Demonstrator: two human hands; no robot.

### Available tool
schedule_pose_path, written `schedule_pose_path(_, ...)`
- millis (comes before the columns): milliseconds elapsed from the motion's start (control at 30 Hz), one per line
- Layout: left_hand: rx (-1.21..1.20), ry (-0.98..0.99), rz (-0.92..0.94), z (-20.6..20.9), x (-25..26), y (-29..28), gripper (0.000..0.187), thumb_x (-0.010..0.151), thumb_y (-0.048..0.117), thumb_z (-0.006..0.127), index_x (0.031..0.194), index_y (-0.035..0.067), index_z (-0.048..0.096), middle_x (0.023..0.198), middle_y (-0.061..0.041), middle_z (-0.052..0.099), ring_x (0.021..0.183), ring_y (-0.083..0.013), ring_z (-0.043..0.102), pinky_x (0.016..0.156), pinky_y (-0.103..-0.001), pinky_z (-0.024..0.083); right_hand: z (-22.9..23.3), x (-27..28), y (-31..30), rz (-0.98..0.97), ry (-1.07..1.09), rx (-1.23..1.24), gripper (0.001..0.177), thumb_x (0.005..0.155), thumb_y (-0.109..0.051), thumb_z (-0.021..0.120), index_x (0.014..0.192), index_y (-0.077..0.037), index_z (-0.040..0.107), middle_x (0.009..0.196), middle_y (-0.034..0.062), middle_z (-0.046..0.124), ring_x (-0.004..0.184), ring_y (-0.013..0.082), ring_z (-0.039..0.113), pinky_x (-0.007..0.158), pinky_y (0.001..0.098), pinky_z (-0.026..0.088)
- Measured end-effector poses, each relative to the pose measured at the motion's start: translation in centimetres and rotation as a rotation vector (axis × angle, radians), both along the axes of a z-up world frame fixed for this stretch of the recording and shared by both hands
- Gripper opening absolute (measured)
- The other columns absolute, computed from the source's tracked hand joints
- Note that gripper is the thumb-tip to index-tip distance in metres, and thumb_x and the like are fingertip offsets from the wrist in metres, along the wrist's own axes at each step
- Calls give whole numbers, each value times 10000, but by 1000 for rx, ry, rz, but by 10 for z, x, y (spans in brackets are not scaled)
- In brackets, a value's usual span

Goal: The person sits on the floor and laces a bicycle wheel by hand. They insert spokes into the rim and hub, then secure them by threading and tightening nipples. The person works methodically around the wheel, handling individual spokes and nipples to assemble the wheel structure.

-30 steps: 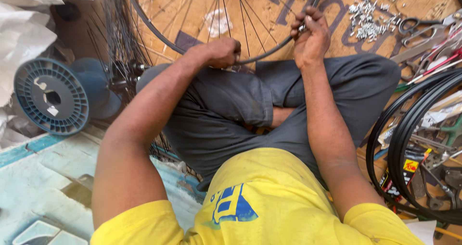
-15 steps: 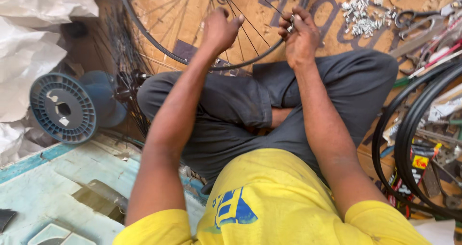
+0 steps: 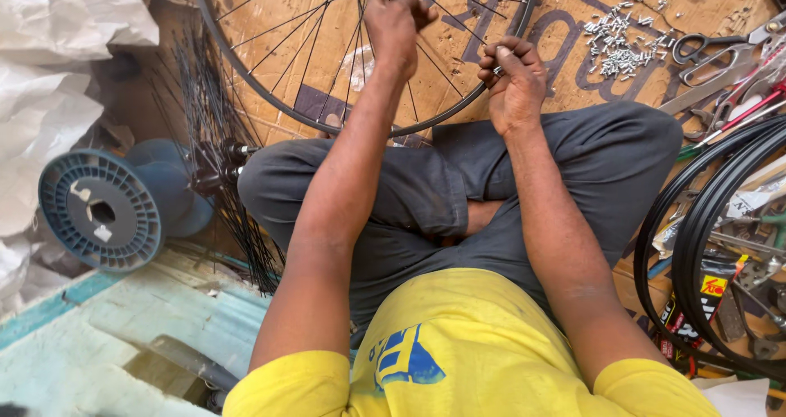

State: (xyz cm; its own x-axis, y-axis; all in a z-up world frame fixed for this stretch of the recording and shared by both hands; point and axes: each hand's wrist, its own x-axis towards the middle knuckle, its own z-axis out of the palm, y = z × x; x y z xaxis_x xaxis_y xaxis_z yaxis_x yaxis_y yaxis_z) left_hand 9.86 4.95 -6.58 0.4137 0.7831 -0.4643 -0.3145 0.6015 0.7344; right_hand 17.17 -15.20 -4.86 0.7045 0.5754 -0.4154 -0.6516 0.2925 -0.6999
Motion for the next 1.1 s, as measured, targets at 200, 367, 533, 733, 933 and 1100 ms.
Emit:
schedule_pose_path(200, -20, -105, -9, -19, 9, 17, 151, 1067, 166, 591, 1074, 15, 593, 804, -23, 630, 623, -131, 573, 540, -308, 515, -3, 2, 0, -59, -55, -34, 128, 994, -7, 681, 1110, -61, 684, 985, 75, 704, 842, 165, 671, 714, 296, 561)
schedule_pose_path(367, 46, -57, -91, -15, -2, 9, 154, 1067, 184, 577, 1004, 44, 588, 677, -25, 580, 558, -150, 576, 495, -332, 533, -28, 10, -11, -249, -7, -76, 78, 1017, -74, 646, 1079, -56, 689, 856, 50, 664, 713, 138, 603, 578, 273, 499)
schedule_pose_path(533, 386, 763, -644, 29, -20, -14, 183, 1014, 231, 534, 1033, 79, 634, 719, -40, 742, 637, -131, 685, 612, -346, 507, -56, 12, -17, -229, 73, -292, 46, 995, -68, 688, 1033, -76, 663, 811, 27, 643, 681, 134, 601, 559, 279, 519)
schedule_pose_path(733, 591, 860, -747, 47, -48, -50, 230, 969, 254, 584, 967, 27, 618, 754, -96, 706, 757, -228, 712, 722, -412, 540, -30, 12, -18, -191, 98, -127, 119, 998, -51, 680, 1116, -54, 669, 862, 42, 666, 725, 148, 617, 615, 291, 537)
schedule_pose_path(933, 341, 527, -839, 43, -75, -64, 189, 944, 141, 677, 916, 14, 540, 708, -99, 659, 633, -221, 704, 511, -364, 521, 11, 7, -17, -194, 162, -75, 165, 992, -73, 669, 1143, -15, 645, 909, 86, 703, 785, 188, 673, 677, 332, 590)
schedule_pose_path(1100, 249, 444, -801, 70, -55, -65, 243, 964, 119, 688, 981, 23, 465, 688, -93, 628, 510, -177, 686, 368, -303, 479, 30, -13, -33, -110, -91, -94, 98, 1002, -66, 758, 1051, -15, 691, 858, 66, 671, 693, 142, 609, 597, 280, 522)
